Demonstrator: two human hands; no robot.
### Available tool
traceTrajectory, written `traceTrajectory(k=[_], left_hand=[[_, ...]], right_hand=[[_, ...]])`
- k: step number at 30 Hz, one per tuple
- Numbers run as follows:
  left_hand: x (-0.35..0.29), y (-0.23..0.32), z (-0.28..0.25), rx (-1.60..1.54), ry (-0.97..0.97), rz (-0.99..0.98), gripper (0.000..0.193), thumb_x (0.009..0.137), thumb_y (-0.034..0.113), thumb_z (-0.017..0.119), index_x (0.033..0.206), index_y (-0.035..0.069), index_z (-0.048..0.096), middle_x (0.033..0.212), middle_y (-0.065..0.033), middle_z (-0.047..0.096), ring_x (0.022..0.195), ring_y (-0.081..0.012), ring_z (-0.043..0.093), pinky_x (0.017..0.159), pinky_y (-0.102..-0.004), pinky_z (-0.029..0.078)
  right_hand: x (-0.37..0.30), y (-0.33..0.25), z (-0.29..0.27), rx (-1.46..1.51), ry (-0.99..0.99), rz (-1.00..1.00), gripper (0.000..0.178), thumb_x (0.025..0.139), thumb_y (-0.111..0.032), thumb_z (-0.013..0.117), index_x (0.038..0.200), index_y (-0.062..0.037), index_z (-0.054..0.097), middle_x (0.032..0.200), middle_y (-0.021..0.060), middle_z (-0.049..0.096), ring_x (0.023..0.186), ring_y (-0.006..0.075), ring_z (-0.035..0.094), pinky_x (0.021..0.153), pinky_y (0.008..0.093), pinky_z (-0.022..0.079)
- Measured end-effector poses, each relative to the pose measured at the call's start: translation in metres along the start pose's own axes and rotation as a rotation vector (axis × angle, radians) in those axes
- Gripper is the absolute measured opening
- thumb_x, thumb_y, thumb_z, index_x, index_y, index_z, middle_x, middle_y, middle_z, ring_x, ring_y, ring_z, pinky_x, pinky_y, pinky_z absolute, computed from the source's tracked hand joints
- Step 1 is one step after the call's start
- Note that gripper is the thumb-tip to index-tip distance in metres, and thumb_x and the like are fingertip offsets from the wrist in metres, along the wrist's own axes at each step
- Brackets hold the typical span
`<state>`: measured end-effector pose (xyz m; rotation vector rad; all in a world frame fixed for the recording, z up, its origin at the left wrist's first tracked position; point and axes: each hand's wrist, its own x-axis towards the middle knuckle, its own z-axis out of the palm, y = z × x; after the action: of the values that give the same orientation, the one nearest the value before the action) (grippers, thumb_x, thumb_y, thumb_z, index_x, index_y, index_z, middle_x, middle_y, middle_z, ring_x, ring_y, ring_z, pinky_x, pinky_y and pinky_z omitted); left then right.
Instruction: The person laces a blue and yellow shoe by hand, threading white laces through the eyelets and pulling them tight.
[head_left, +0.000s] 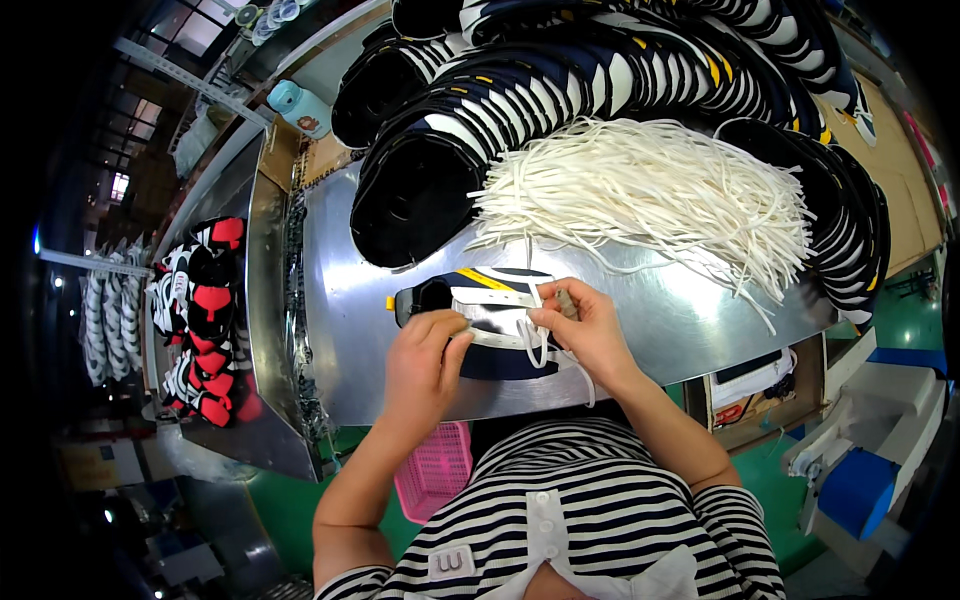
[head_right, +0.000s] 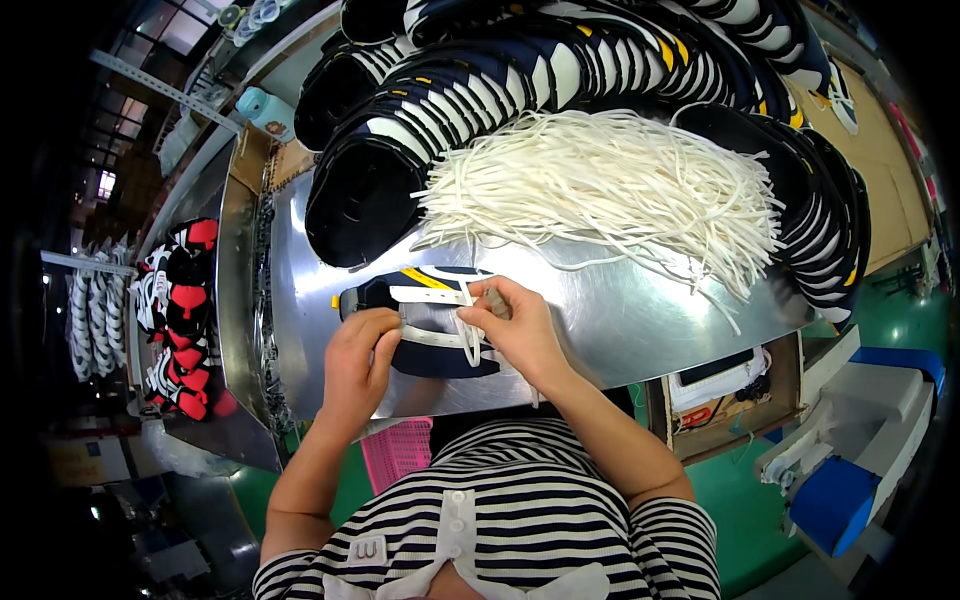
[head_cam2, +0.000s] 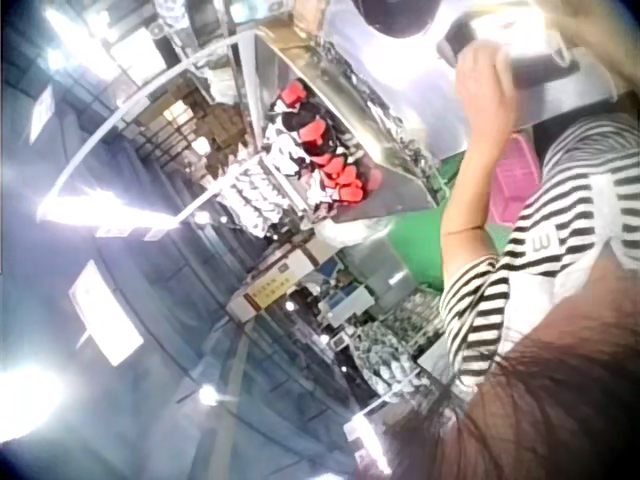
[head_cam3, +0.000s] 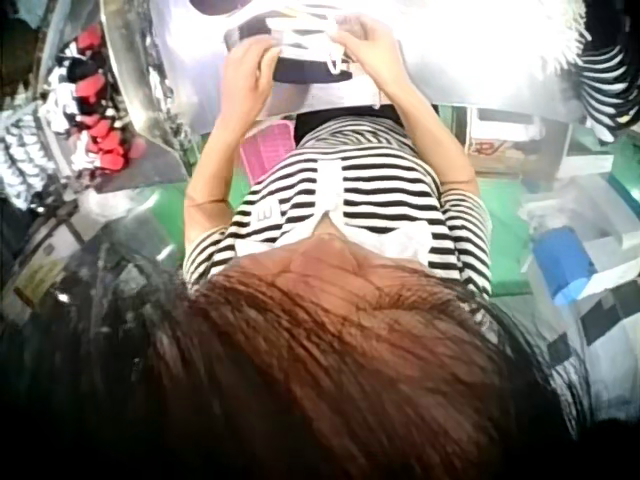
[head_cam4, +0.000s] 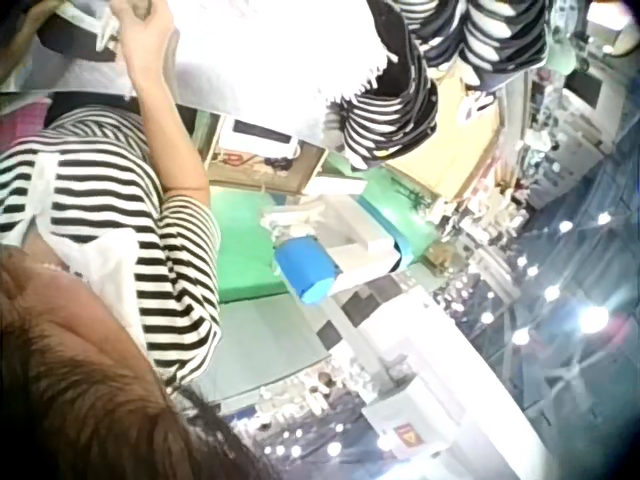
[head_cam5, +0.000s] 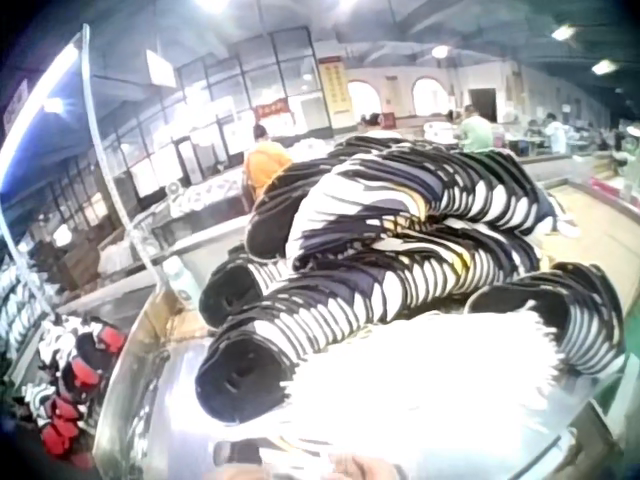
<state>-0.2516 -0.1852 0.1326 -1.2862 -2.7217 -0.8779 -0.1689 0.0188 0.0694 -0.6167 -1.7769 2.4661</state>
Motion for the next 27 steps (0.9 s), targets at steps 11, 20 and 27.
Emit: traceTrajectory(k=[11,20,27], left_hand=[[0.023,-0.017,0.042,-0.742,-0.495,-0.818,0.04,0.094,0.046,0.064,0.094,0.007,0.071,0.079,0.0002,0.07,0.071,-0.008,0.062,0.067,-0.0248,0.047],[-0.009,-0.003,0.064,-0.57,-0.063,-0.618,0.029,0.083,0.028,0.079,0.093,0.001,0.075,0.079,-0.0052,0.075,0.07,-0.0132,0.072,0.063,-0.027,0.053],[-0.013,0.004,0.062,-0.66,0.034,-0.589,0.025,0.082,0.019,0.081,0.096,-0.001,0.074,0.084,-0.0061,0.076,0.073,-0.0101,0.071,0.064,-0.0249,0.053]], right_hand=[[-0.006,0.012,0.013,-0.373,0.058,-0.13,0.041,0.082,-0.007,0.076,0.119,-0.0015,0.059,0.081,0.0056,0.069,0.071,0.0094,0.063,0.065,0.0255,0.05],[-0.021,0.01,0.013,-0.698,0.01,-0.235,0.05,0.081,-0.011,0.077,0.124,-0.003,0.053,0.078,0.0107,0.068,0.072,0.0208,0.068,0.065,0.0328,0.051],[-0.036,0.004,-0.005,-0.528,-0.054,-0.299,0.018,0.094,-0.014,0.063,0.105,-0.0009,0.056,0.084,0.0174,0.068,0.078,0.0354,0.068,0.069,0.0403,0.052]])
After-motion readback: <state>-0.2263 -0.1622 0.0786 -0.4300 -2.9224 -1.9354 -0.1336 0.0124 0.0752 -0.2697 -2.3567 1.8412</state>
